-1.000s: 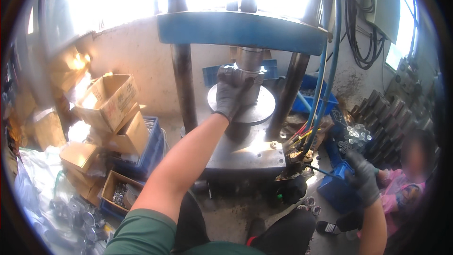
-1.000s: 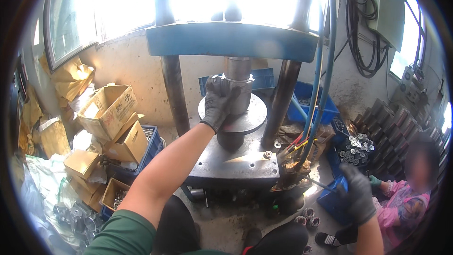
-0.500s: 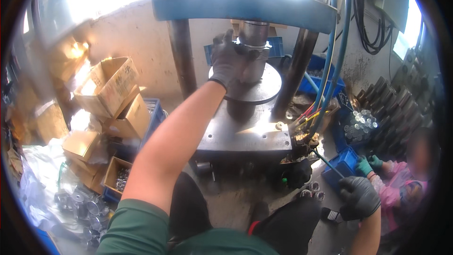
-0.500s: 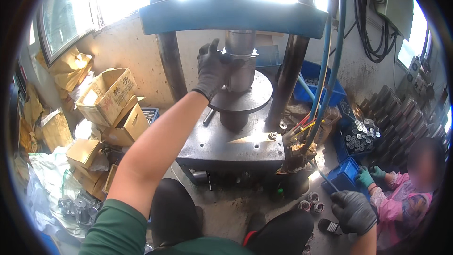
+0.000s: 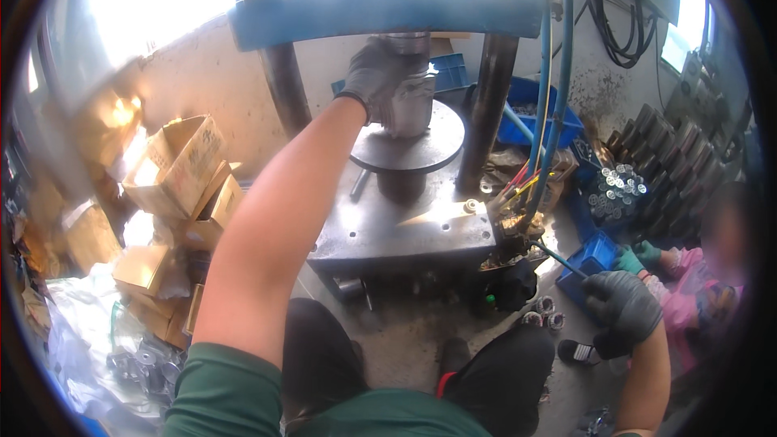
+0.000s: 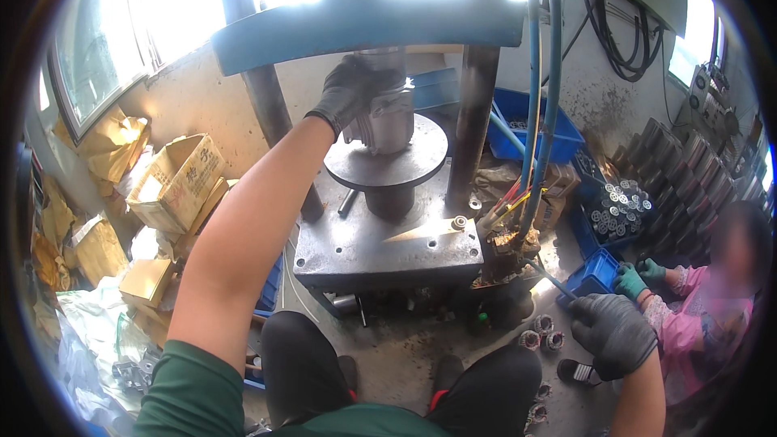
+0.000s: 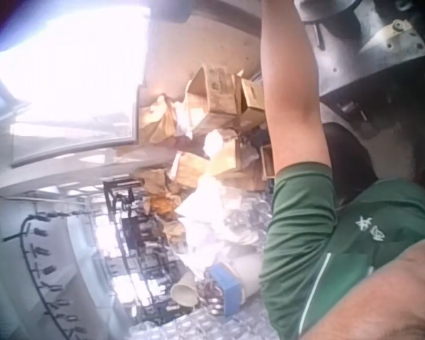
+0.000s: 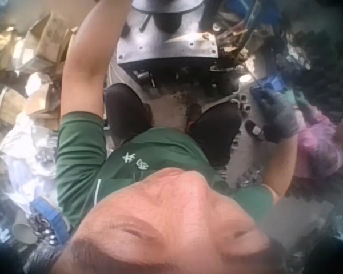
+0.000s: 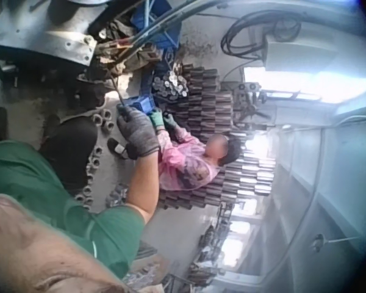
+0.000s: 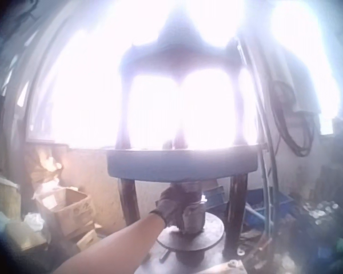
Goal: Insert a copper wire stator into a metal motor housing using a hydraulic press.
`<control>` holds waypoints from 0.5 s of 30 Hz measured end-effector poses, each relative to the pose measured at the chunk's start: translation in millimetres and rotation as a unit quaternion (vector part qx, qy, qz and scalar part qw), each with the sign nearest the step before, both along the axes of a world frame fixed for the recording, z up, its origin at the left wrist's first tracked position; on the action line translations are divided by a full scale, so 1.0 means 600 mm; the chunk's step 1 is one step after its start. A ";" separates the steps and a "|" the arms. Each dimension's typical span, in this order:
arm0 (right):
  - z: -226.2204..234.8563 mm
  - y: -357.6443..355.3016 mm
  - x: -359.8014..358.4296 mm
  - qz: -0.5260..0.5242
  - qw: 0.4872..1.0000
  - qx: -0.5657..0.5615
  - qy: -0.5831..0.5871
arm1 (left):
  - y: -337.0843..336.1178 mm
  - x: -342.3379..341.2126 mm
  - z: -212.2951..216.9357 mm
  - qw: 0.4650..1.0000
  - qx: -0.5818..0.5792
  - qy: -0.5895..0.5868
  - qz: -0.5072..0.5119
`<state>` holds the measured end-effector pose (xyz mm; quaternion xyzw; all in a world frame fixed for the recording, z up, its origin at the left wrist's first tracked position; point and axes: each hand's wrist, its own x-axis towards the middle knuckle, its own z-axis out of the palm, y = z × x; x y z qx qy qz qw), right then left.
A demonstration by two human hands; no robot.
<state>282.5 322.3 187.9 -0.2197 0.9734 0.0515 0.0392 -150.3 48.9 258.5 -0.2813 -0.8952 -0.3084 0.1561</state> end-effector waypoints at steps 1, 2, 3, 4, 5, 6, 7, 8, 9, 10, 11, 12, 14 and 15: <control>-0.008 0.011 0.003 0.000 1.000 0.000 0.004 | -0.003 -0.013 -0.001 1.000 0.000 0.004 0.000; -0.024 0.025 0.001 0.016 1.000 0.002 0.009 | -0.008 -0.039 -0.009 1.000 0.018 -0.013 -0.015; -0.035 0.036 0.001 0.029 1.000 0.002 0.012 | -0.006 -0.047 -0.010 0.998 0.035 -0.031 -0.034; -0.038 0.039 0.001 0.028 1.000 0.002 0.014 | -0.004 -0.054 -0.011 0.998 0.034 -0.029 -0.035; -0.042 0.043 0.001 0.018 1.000 0.001 0.006 | 0.000 -0.052 -0.010 0.999 0.021 -0.045 -0.011; -0.043 0.041 0.000 0.008 1.000 0.001 -0.001 | 0.003 -0.049 -0.007 0.998 0.009 -0.061 0.013; -0.038 0.032 0.001 0.007 1.000 0.001 0.000 | 0.001 -0.047 -0.005 0.998 0.008 -0.060 0.012; -0.025 0.008 -0.002 -0.081 0.995 -0.057 -0.015 | -0.005 -0.037 0.000 0.994 0.031 -0.107 0.001; -0.020 -0.003 -0.004 -0.169 0.979 -0.114 -0.030 | -0.008 -0.027 0.003 0.987 0.055 -0.154 -0.010; -0.022 -0.003 -0.003 -0.170 0.978 -0.114 -0.029 | -0.009 -0.013 0.006 0.987 0.055 -0.154 -0.012; -0.024 -0.001 -0.002 -0.170 0.977 -0.127 -0.019 | -0.009 0.001 0.009 0.988 0.067 -0.142 0.008; -0.026 -0.001 0.000 -0.170 0.975 -0.139 -0.008 | -0.008 0.008 0.008 0.988 0.079 -0.130 0.027; -0.022 -0.002 -0.001 -0.159 0.978 -0.135 -0.007 | -0.016 0.011 0.007 0.986 0.096 -0.132 0.022; -0.021 -0.002 -0.001 -0.151 0.980 -0.131 -0.007 | -0.018 0.011 0.006 0.984 0.112 -0.136 0.014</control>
